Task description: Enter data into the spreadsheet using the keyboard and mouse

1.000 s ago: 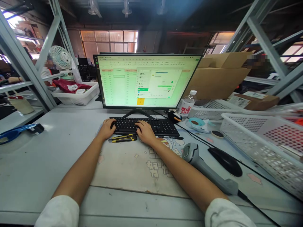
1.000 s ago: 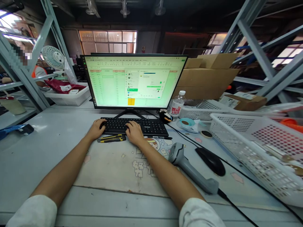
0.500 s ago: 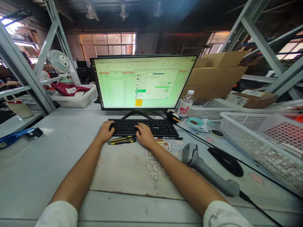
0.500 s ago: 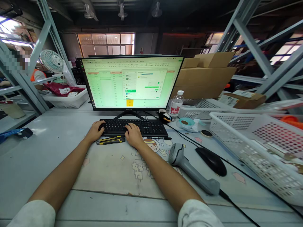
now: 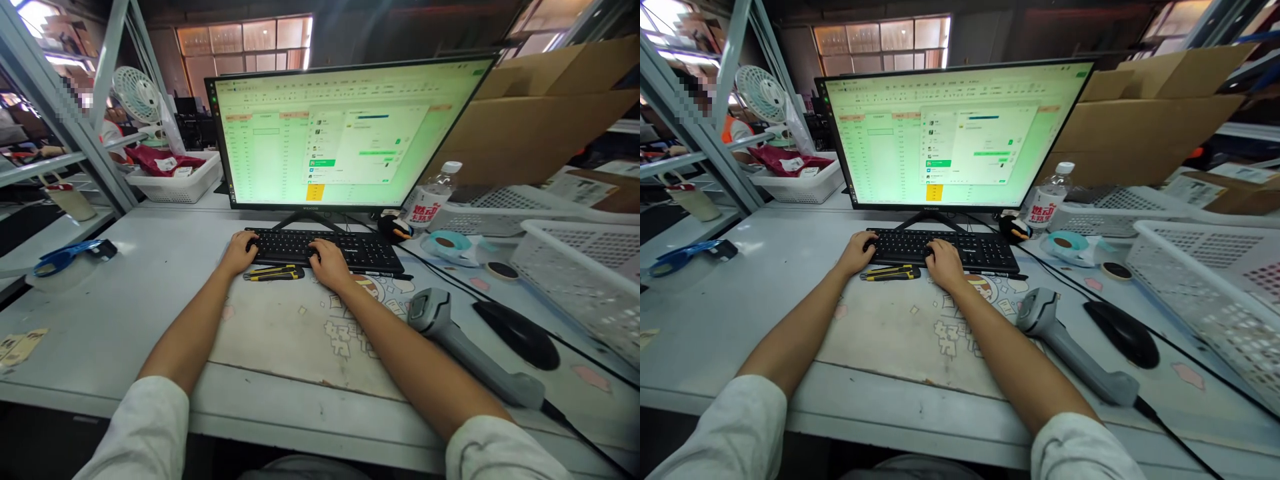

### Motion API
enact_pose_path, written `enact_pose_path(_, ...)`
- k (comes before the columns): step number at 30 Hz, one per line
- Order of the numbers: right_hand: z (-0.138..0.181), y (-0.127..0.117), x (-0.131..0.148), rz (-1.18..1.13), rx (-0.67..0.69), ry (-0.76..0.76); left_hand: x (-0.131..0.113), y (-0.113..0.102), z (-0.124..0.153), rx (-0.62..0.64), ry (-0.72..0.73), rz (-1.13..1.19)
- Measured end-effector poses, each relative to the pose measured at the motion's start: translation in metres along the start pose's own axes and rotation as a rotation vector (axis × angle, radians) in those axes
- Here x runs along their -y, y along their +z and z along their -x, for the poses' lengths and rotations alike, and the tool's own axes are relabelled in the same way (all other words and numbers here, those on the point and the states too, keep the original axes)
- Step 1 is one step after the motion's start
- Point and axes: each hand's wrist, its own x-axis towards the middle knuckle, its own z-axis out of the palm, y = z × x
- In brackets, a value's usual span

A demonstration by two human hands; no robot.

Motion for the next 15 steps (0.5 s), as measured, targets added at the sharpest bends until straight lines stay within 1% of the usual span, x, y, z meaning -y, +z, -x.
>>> enact_pose_path(4,0.000,0.002,0.004,0.019,0.020,-0.002,-0.004,-0.002,0.000,0.006,-0.028,0.001)
enact_pose_path(10,0.000,0.001,0.010,0.050,0.054,0.002,-0.006,-0.004,0.001,-0.034,-0.037,0.003)
enact_pose_path(15,0.002,0.001,0.021,0.030,0.075,-0.071,-0.004,-0.003,0.001,-0.033,-0.050,0.008)
